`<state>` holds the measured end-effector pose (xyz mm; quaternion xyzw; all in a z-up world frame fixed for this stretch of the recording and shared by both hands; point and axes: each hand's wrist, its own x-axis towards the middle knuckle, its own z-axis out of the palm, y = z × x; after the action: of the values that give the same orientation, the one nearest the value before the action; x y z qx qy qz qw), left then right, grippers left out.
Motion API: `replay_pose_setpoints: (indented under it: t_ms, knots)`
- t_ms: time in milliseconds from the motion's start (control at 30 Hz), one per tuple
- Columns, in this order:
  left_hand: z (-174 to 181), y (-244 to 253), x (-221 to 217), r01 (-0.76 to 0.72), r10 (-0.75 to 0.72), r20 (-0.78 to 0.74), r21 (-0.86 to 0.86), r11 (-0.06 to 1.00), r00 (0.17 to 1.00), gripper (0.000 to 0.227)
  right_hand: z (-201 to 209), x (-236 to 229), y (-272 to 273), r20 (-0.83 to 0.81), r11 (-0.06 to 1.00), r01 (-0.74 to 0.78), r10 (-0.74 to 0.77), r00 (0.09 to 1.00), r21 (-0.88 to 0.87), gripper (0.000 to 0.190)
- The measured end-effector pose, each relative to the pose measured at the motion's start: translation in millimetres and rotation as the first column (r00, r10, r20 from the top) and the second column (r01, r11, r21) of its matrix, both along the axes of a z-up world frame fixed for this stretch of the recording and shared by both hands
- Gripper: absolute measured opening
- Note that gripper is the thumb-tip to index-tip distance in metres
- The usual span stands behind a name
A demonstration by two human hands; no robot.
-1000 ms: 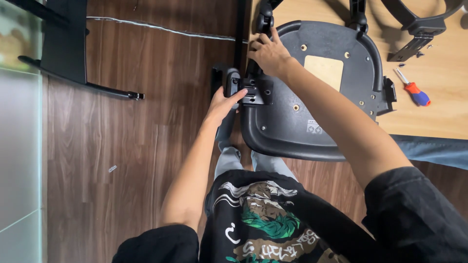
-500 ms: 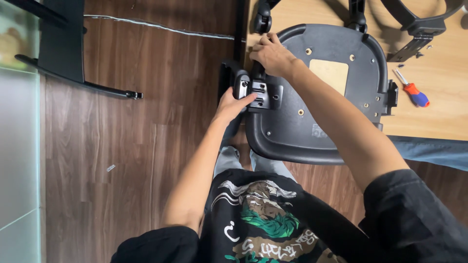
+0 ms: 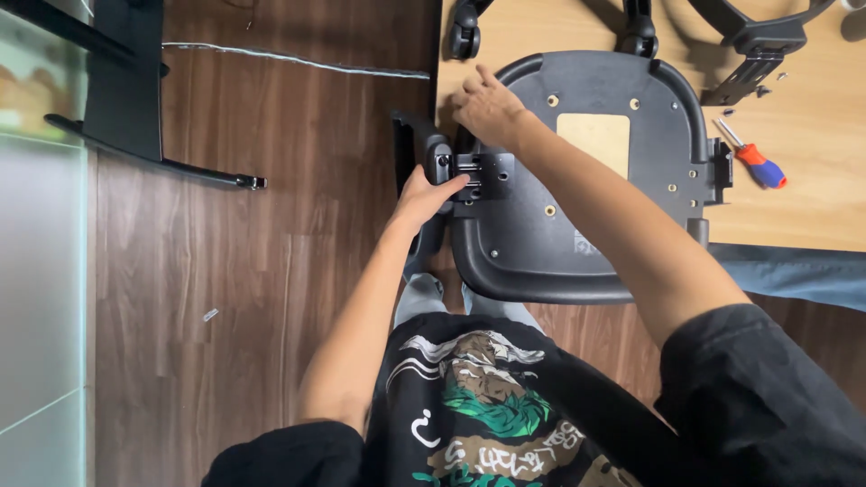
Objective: The person kneels on the floor and attaches a metal mounting mechanism to the underside of a chair seat. They align the plate against the seat, insert screws by hand, and drive them with a screwdriver, repositioning the seat between fasteners.
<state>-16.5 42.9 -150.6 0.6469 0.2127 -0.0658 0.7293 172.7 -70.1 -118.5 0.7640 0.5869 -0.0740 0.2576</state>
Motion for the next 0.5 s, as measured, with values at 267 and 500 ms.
replay_pose_setpoints:
  t_ms: [267, 500]
  knots:
    - [18.0, 0.7, -8.8, 0.054, -0.062, -0.125, -0.067, 0.996, 0.990, 0.046, 31.6, 0.7, -13.2, -0.085, 0.992, 0.011, 0.000, 0.996, 0.123, 0.039]
    - [60.6, 0.0, 4.0, 0.046, -0.045, 0.007, -0.126, 0.991, 0.999, 0.045, 77.2, 13.9, -21.4, -0.219, 0.923, 0.032, 0.057, 0.974, 0.384, 0.050]
